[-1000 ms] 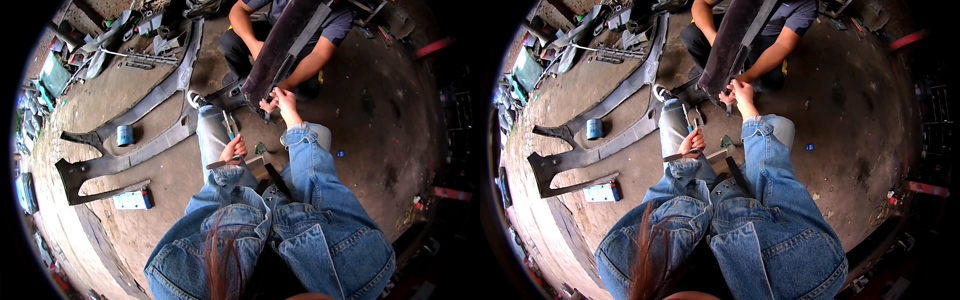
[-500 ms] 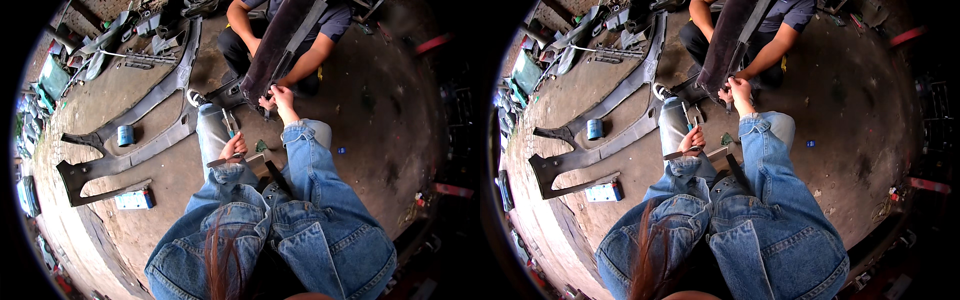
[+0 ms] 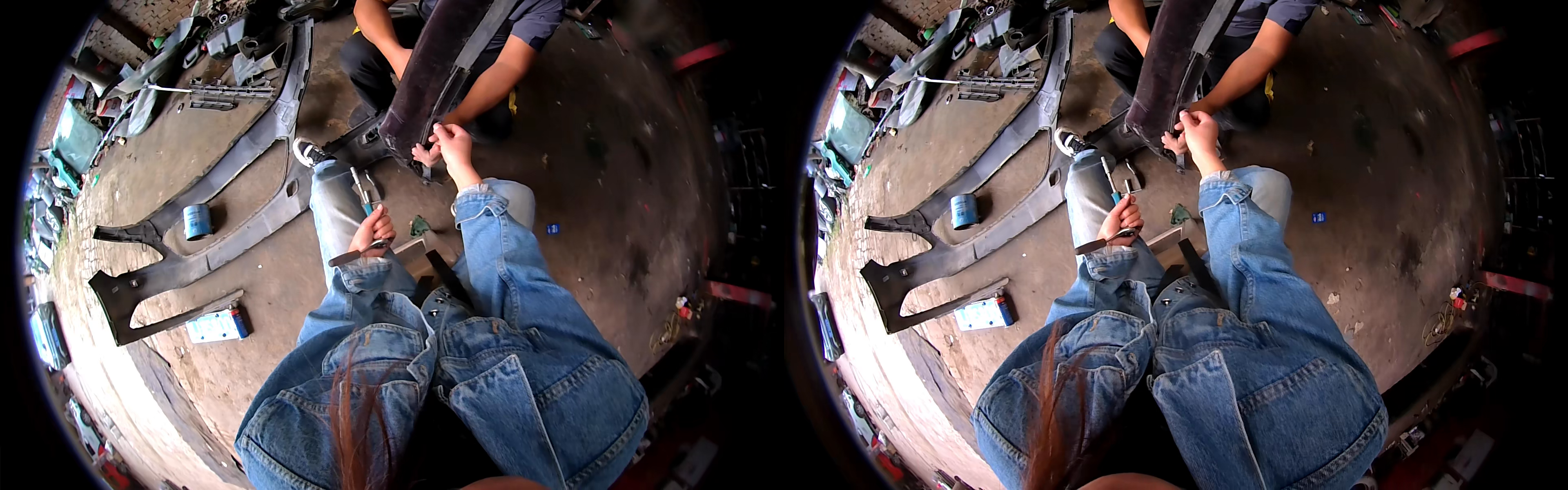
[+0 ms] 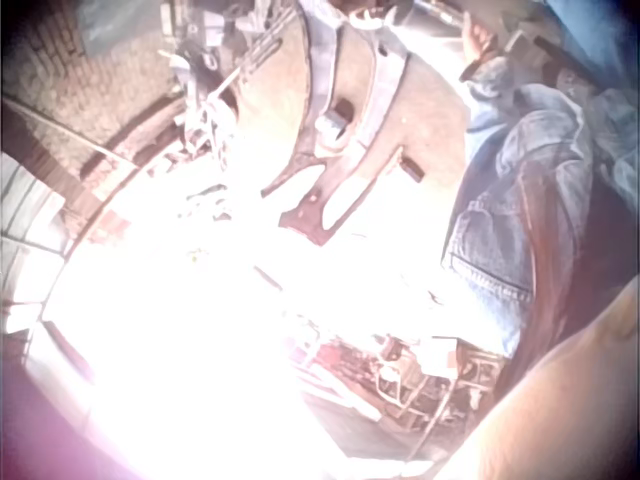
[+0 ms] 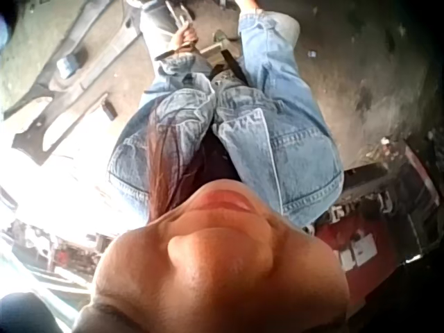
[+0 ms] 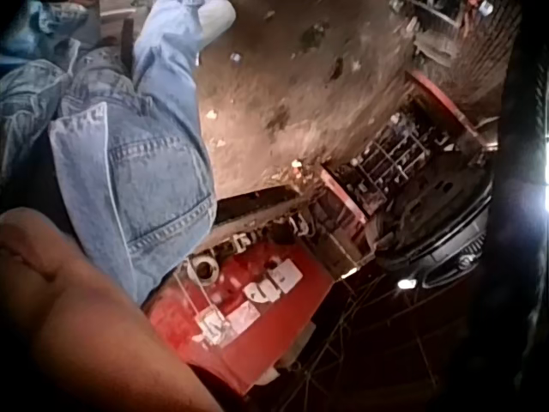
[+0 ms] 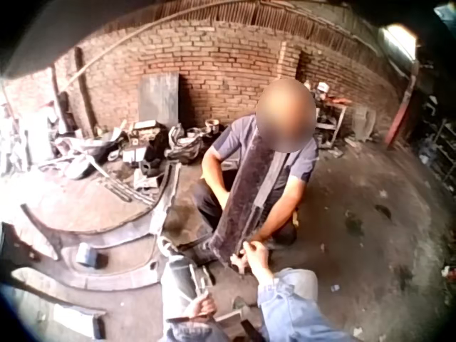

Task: The person selects a socket from a tool kit and then sits on a stool to work on a car bumper held by another person. They use a ratchet and pliers to remove fasteners and clips from the bumper, passing tools back and forth with the other person.

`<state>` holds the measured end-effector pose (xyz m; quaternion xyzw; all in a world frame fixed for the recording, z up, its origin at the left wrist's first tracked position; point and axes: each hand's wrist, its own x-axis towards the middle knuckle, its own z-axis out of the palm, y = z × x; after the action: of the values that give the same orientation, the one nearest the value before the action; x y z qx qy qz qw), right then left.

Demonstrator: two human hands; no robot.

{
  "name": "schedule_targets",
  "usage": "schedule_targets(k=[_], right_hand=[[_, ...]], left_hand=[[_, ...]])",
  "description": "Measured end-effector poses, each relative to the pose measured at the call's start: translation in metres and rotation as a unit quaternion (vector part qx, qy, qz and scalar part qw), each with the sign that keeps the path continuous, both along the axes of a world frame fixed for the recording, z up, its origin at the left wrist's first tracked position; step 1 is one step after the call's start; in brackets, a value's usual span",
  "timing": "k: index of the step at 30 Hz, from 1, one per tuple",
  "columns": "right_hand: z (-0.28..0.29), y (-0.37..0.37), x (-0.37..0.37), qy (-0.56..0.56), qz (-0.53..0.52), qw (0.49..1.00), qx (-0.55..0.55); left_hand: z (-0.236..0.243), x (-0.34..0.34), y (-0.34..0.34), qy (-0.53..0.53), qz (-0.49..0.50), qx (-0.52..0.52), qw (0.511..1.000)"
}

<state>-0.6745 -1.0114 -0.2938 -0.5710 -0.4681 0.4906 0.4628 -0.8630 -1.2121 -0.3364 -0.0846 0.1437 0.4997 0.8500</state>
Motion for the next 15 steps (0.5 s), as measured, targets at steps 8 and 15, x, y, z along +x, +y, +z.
schedule_targets(k=[8,15], right_hand=[[0.013,-0.012,0.000,0.151,0.005,0.986,-0.067],[0.006,0.004,0.002,0.302,-0.015,0.930,-0.211]], left_hand=[[0.002,0.001,-0.004,0.011,0.003,0.001,1.000],[0.002,0.004,0.002,0.005,-0.007,0.007,1.000]])
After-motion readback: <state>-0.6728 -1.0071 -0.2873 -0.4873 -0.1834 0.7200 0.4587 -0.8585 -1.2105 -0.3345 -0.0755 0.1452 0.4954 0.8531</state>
